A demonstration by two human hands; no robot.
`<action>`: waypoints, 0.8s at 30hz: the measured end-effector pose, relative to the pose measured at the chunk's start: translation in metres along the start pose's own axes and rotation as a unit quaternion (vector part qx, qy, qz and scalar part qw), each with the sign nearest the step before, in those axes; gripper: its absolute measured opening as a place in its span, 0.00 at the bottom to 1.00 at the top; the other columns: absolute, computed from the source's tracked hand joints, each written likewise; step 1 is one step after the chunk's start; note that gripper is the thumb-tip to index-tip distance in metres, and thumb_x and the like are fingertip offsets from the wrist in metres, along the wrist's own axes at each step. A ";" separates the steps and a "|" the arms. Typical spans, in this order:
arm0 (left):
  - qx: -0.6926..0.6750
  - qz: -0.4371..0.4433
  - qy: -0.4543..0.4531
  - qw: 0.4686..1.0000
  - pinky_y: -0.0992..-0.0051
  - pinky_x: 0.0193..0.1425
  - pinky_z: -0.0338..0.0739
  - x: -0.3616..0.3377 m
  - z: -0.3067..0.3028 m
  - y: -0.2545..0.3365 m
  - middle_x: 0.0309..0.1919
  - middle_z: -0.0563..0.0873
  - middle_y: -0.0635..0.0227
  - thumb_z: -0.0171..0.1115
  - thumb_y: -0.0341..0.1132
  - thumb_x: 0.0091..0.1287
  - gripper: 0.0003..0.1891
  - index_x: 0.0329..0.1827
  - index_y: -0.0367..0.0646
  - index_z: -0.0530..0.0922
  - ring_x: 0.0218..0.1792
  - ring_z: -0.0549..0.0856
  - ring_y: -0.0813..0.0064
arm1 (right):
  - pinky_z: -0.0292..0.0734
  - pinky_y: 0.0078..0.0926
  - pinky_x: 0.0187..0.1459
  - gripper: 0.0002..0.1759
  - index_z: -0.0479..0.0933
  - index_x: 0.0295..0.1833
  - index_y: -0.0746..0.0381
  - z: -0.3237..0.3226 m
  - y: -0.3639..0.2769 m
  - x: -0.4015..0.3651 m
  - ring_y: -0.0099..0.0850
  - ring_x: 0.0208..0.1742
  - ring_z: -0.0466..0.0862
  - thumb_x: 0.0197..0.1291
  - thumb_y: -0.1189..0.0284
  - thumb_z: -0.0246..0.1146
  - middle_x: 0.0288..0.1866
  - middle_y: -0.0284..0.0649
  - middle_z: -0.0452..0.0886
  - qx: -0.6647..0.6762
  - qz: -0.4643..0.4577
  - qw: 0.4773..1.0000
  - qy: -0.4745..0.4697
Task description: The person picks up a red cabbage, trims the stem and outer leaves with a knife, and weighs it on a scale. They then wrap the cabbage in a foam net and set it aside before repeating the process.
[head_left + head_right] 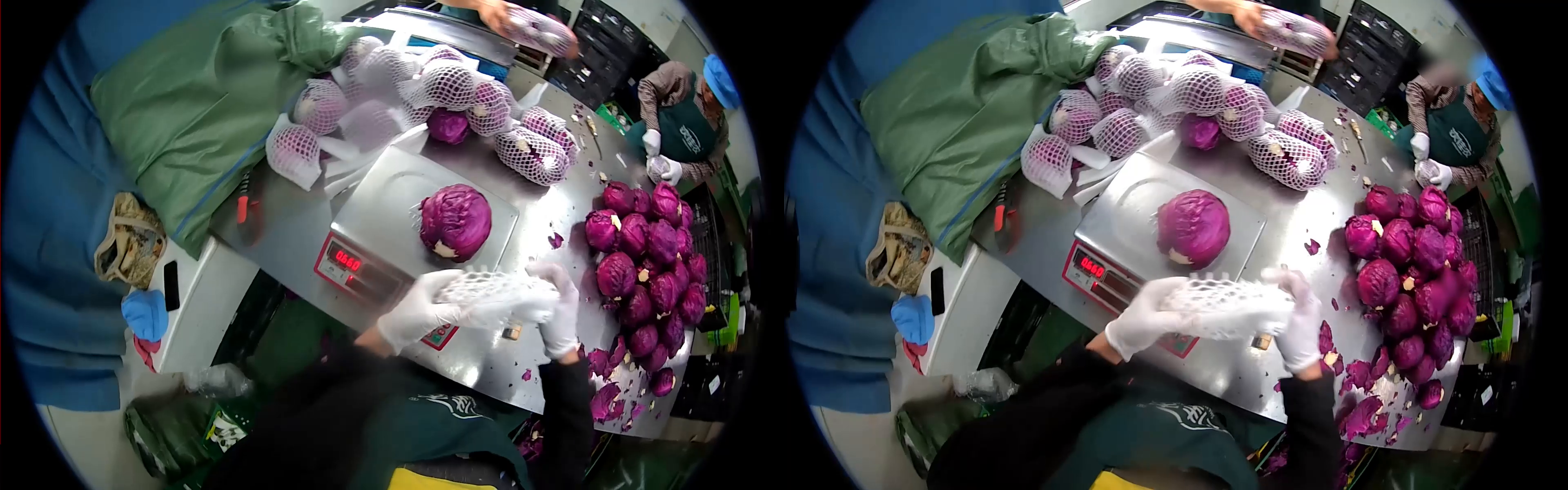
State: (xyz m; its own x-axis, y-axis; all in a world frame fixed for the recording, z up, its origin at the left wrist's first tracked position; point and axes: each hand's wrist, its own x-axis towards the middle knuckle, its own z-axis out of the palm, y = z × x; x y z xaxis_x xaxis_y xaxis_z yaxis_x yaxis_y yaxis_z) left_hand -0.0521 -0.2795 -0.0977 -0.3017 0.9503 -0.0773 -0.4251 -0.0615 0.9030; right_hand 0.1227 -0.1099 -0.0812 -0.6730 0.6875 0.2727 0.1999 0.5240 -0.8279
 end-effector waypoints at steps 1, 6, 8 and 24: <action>0.080 0.052 0.088 0.991 0.79 0.46 0.77 0.000 -0.002 -0.005 0.37 0.83 0.70 0.63 0.24 0.65 0.09 0.47 0.34 0.77 0.41 0.80 0.84 | 0.76 0.24 0.40 0.18 0.78 0.51 0.59 0.009 -0.005 0.010 0.26 0.34 0.81 0.52 0.72 0.69 0.35 0.36 0.81 -0.034 -0.055 0.997 0.034; 0.102 0.151 0.349 0.919 0.79 0.35 0.74 0.022 -0.035 -0.036 0.28 0.76 0.76 0.64 0.27 0.66 0.08 0.33 0.37 0.72 0.30 0.74 0.86 | 0.75 0.32 0.33 0.25 0.77 0.59 0.57 0.050 -0.003 0.091 0.30 0.24 0.75 0.53 0.70 0.69 0.27 0.41 0.79 -0.104 0.031 0.994 0.019; 0.089 0.134 0.374 0.913 0.79 0.34 0.74 0.034 -0.032 -0.013 0.28 0.76 0.77 0.63 0.33 0.70 0.10 0.33 0.40 0.71 0.31 0.75 0.86 | 0.78 0.32 0.44 0.25 0.76 0.62 0.57 0.061 0.010 0.121 0.35 0.35 0.83 0.58 0.66 0.66 0.36 0.46 0.84 -0.141 0.088 0.985 -0.037; -0.335 -0.048 0.067 0.939 0.71 0.64 0.76 0.087 -0.052 0.015 0.57 0.83 0.60 0.46 0.45 0.78 0.23 0.64 0.35 0.73 0.56 0.82 0.69 | 0.79 0.32 0.49 0.15 0.82 0.48 0.67 0.045 -0.053 0.126 0.41 0.45 0.85 0.61 0.69 0.60 0.44 0.48 0.83 0.010 -0.052 0.997 -0.065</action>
State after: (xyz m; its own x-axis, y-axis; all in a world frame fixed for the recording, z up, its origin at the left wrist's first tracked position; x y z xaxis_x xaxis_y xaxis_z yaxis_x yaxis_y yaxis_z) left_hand -0.1293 -0.2137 -0.1132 -0.3210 0.9167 -0.2378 -0.8832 -0.1991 0.4246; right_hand -0.0048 -0.0738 -0.0254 -0.7759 0.5591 0.2922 0.1112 0.5772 -0.8090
